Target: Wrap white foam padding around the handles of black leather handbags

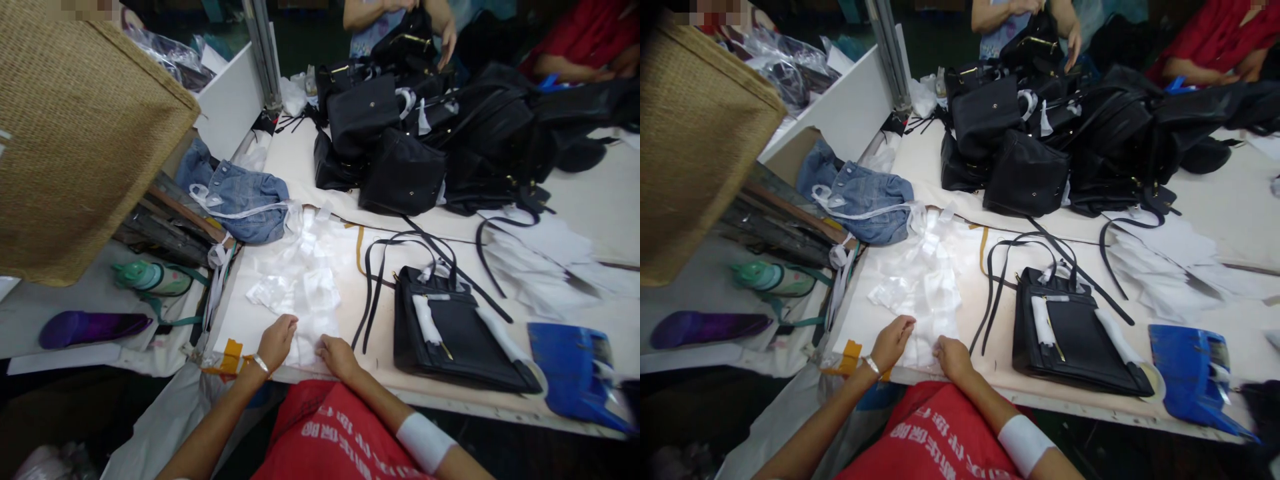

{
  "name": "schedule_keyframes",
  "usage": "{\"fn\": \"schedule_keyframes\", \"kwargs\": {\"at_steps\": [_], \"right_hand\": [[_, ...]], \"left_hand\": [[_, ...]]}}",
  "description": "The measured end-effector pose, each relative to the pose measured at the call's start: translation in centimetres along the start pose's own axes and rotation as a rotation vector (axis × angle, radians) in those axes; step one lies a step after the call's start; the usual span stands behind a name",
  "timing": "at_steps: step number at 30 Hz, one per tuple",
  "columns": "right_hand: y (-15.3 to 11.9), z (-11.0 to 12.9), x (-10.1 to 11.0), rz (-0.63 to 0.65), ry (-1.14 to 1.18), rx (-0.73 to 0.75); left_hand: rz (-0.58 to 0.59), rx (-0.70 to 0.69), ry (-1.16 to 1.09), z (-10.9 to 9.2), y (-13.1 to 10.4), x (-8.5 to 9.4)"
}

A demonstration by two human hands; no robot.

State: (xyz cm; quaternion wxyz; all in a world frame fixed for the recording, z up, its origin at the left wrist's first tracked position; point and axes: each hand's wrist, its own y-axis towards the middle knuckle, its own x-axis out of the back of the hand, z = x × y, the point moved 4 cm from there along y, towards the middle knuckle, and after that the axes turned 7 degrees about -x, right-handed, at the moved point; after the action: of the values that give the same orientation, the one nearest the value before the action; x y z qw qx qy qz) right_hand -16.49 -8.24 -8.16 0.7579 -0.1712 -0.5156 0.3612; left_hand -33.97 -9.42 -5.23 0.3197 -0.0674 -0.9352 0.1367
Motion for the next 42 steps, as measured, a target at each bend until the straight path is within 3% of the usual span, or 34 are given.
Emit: {"fn": "schedule_keyframes", "kwargs": {"at_steps": [3, 6, 9, 12, 16, 20, 24, 29, 32, 35, 39, 42], "right_hand": [[-0.6, -0.1, 0.5, -0.011, 0.008, 0.030], [-1.3, -0.8, 1.3, -0.041, 0.043, 0.062], [-1.7, -2.5, 2.2, -0.115, 0.227, 0.053], [-1.8, -4.5, 2.4, -0.194, 0.552, -0.015], [-1.7, -5.8, 2.3, -0.275, 0.885, -0.087], [-1.5, -5.5, 3.7, -0.359, 0.745, -0.047], [-0.9, -5.4, 5.2, -0.439, 0.533, -0.059], [-1.4, -6.7, 5.1, -0.356, 0.467, -0.136], [-2.6, -8.2, 4.2, -0.320, 0.211, -0.292], [-2.9, -8.9, 2.5, -0.201, 0.049, -0.357], [-2.1, -9.1, 1.4, -0.176, 0.214, -0.375], [-1.6, -9.1, 1.8, -0.117, 0.645, -0.363]], "left_hand": [[0.101, -0.392, 0.203, -4.4, 0.8, -1.1], [0.357, -0.532, 0.331, -5.8, 1.9, -3.4], [0.462, -0.453, 0.345, -5.1, 3.1, -4.3], [0.441, -0.371, 0.305, -4.6, 4.0, -4.1], [0.439, -0.300, 0.206, -5.5, 5.2, -4.1], [0.406, -0.261, 0.002, -6.9, 6.6, -4.9], [0.394, -0.206, -0.158, -7.1, 7.4, -5.9], [0.373, -0.139, -0.294, -5.6, 7.6, -5.9], [0.320, -0.099, -0.338, -4.5, 7.6, -5.4], [0.286, -0.078, -0.373, -4.0, 7.5, -5.2], [0.257, -0.060, -0.410, -3.9, 7.2, -5.0], [0.254, -0.032, -0.493, -3.7, 7.0, -4.7]]}}
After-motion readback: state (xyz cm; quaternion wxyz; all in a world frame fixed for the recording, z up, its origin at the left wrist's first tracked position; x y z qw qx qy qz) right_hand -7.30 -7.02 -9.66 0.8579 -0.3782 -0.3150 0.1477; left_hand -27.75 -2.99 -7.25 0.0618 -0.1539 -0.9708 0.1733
